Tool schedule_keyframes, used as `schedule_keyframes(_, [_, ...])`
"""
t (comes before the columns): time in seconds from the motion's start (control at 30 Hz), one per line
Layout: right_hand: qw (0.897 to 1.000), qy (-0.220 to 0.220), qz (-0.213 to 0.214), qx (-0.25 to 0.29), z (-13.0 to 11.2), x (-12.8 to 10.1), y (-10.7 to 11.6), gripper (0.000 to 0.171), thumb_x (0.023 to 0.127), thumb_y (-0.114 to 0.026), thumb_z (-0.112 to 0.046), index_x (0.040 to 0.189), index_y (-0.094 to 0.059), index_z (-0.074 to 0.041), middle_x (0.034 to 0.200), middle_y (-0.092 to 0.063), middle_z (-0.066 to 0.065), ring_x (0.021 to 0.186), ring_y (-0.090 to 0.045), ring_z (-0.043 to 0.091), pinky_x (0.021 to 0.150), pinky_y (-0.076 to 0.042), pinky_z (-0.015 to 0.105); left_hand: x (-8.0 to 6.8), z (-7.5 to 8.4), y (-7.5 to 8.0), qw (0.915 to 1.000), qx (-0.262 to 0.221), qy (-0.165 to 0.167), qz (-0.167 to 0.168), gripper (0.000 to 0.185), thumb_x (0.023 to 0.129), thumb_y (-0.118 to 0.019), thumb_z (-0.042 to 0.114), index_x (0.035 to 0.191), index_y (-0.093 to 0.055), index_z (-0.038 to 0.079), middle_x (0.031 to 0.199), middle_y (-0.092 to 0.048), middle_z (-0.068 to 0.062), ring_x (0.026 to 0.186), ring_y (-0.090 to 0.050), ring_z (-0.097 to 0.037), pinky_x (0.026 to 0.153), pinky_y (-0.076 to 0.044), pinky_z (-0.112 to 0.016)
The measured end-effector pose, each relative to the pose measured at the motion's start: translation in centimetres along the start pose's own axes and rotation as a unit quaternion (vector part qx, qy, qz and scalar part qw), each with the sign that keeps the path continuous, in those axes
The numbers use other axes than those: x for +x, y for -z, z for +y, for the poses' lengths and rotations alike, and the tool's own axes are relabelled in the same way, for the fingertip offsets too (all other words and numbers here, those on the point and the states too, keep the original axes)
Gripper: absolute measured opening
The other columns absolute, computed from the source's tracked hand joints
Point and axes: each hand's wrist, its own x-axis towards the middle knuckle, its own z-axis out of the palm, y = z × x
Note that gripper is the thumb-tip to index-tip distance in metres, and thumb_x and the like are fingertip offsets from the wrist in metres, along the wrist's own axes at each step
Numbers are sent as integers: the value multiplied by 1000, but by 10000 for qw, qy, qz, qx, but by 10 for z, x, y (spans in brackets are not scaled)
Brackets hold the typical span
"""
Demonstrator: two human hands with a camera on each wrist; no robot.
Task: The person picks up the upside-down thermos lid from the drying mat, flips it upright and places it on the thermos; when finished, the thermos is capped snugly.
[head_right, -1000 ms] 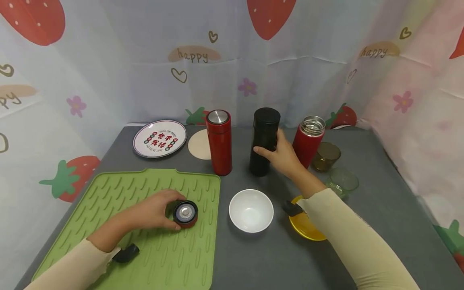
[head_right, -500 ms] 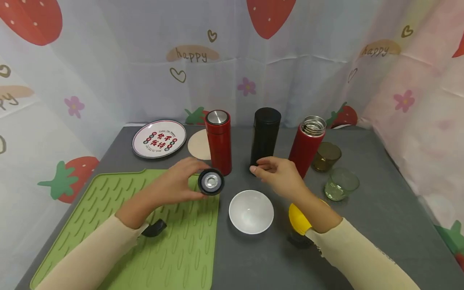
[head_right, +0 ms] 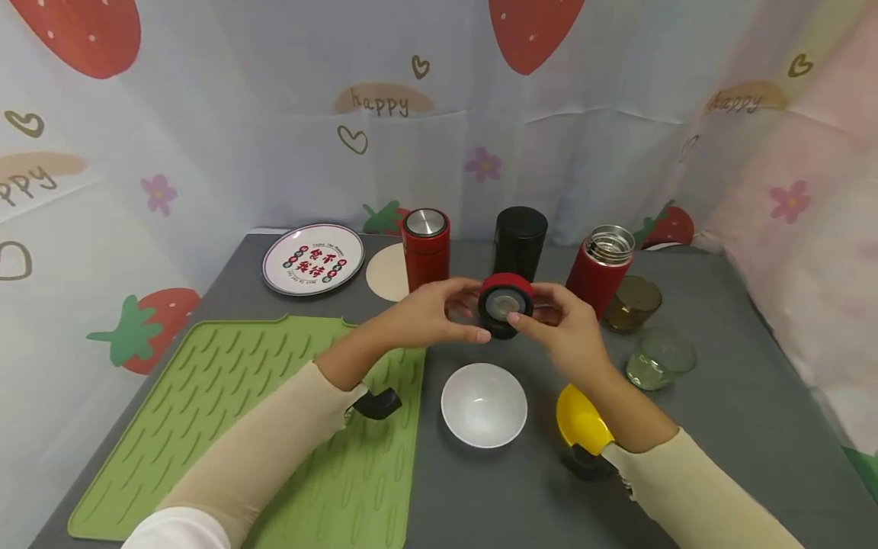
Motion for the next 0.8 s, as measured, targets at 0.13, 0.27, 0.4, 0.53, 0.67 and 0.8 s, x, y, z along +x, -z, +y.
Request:
schedule_keyframes(0.13, [9830,1465,824,-741,5,-6,8,44,81,-77,2,122,-59,1,109,-65,11,94,-61,1,80,-49,14,17,9,-19,9788,-1994,439,-189,48,93,-67,29,132,-53,3,112,-66,-2,101,-64,-16,87,-53,-33])
schedule_keyframes(0.27, [9406,2863,1510,-1029,7,-9,24,47,69,-75,22,113,-62,9,109,-64,19,94,-61,-2,81,-48,14,37,28,-34,9783,-2072,-32,45,53,87,-74,22,132,-52,5,113,-64,4,103,-61,-10,86,-50,-26])
schedule_keyframes(0.4, [8995,3611,2201,-1101,7,-8,48,26,79,-65,9,105,-65,13,108,-63,28,97,-64,12,84,-48,15,60,51,-48,9856,-1632,-354,257,65,82,-79,21,137,-49,8,116,-59,7,102,-57,-4,84,-48,-20])
schedule_keyframes(0.53, [9033,3123,2554,-1456,21,6,74,41,86,-70,-13,122,-59,5,126,-53,23,115,-52,28,95,-43,21,86,71,-61,9854,-1297,-450,1006,70,78,-83,24,137,-47,14,117,-58,9,98,-56,0,81,-46,-15])
schedule_keyframes(0.67, [9774,1013,1609,-919,40,22,88,81,85,-75,-11,150,-28,-15,147,-30,14,133,-37,26,101,-40,24,110,78,-74,9721,-858,-671,2079,74,78,-84,29,139,-45,15,124,-54,9,103,-52,2,83,-44,-11])
schedule_keyframes(0.8, [9954,-389,765,-418,52,35,86,75,89,-71,-11,149,-26,-17,143,-38,8,124,-45,19,89,-46,18,130,76,-83,9591,-458,-699,2705,76,78,-83,33,141,-44,14,128,-52,9,110,-48,2,88,-41,-11])
